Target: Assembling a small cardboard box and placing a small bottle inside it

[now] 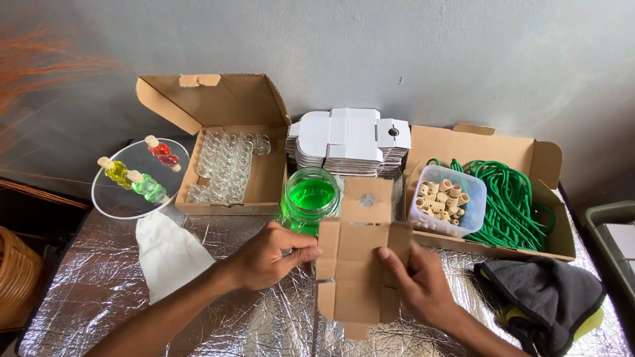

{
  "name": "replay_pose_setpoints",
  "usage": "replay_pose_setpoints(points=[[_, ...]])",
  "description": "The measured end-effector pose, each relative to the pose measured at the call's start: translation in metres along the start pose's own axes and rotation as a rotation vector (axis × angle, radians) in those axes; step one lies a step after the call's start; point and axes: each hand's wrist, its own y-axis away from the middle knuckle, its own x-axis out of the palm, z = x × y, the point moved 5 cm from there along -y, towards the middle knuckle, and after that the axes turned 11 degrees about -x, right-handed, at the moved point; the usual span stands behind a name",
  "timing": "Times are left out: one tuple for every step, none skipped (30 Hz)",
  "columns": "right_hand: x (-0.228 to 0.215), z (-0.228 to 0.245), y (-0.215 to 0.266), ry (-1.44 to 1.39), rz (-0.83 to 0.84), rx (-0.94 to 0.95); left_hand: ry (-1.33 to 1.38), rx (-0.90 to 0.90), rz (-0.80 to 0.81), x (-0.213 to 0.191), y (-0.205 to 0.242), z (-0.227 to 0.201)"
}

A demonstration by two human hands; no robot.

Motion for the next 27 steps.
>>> replay_pose_setpoints(points=[[0.002,-0.001,0.001,-0.001,0.001,0.000,0.000,-0.001,-0.001,-0.002,0.000,0.003],[0.009,-0.001,0.003,0.021,0.101,-0.034,-0.009,0.032,0.016,-0.002,0.002,0.005],[0.016,-0.001,0.006,0.044,0.201,-0.067,-0.018,0.064,0.033,-0.002,0.003,0.006],[0.018,-0.001,0.007,0.043,0.206,-0.066,-0.016,0.061,0.030,0.001,0.003,0.018],[0.021,-0.002,0.008,0.012,0.239,-0.050,0.001,0.011,0.049,0.004,0.002,0.032],[0.025,-0.003,0.009,-0.018,0.274,-0.032,0.020,-0.040,0.066,0.008,0.002,0.047],[0.026,0.003,0.008,-0.018,0.280,-0.030,0.024,-0.044,0.062,0.015,0.004,0.052],[0.029,0.003,0.007,-0.005,0.354,0.086,0.011,-0.120,0.063,0.021,0.004,0.062],[0.032,0.003,0.006,0.009,0.428,0.203,-0.002,-0.196,0.065,0.027,0.003,0.071],[0.032,0.004,0.004,0.011,0.427,0.201,-0.003,-0.194,0.063,0.027,0.003,0.066],[0.034,0.000,0.004,-0.003,0.469,0.264,0.067,-0.240,0.087,0.029,0.003,0.063],[0.035,-0.002,0.006,-0.018,0.508,0.338,0.143,-0.286,0.119,0.033,0.004,0.060],[0.036,-0.002,0.005,-0.015,0.504,0.346,0.149,-0.284,0.125,0.038,0.006,0.068],[0.038,-0.002,0.005,-0.059,0.517,0.383,0.176,-0.301,0.098,0.043,0.009,0.077],[0.041,-0.003,0.006,-0.104,0.530,0.420,0.202,-0.318,0.070,0.047,0.013,0.085],[0.042,-0.005,0.006,-0.107,0.531,0.425,0.205,-0.322,0.073,0.047,0.012,0.081],[0.042,-0.007,0.008,-0.118,0.533,0.428,0.264,-0.317,0.074,0.046,0.012,0.076],[0.042,-0.008,0.008,-0.126,0.533,0.427,0.321,-0.307,0.075,0.046,0.010,0.071],[0.041,-0.005,0.007,-0.126,0.531,0.429,0.322,-0.307,0.077,0.047,0.010,0.069],[0.040,-0.004,0.007,-0.043,0.564,0.426,0.284,-0.336,0.053,0.047,0.010,0.070],[0.038,-0.002,0.007,0.040,0.596,0.422,0.246,-0.365,0.030,0.047,0.011,0.070],[0.039,-0.001,0.006,0.036,0.588,0.421,0.240,-0.364,0.037,0.047,0.011,0.070],[0.039,0.000,0.006,0.051,0.580,0.410,0.254,-0.373,0.023,0.046,0.011,0.071],[0.038,0.002,0.007,0.068,0.578,0.405,0.276,-0.386,0.006,0.048,0.013,0.071],[0.038,0.005,0.007,0.067,0.576,0.411,0.278,-0.388,0.012,0.046,0.013,0.065],[0.038,0.008,0.006,0.079,0.573,0.404,0.321,-0.416,0.006,0.044,0.013,0.061],[0.038,0.011,0.005,0.091,0.571,0.398,0.363,-0.445,0.001,0.041,0.013,0.057]])
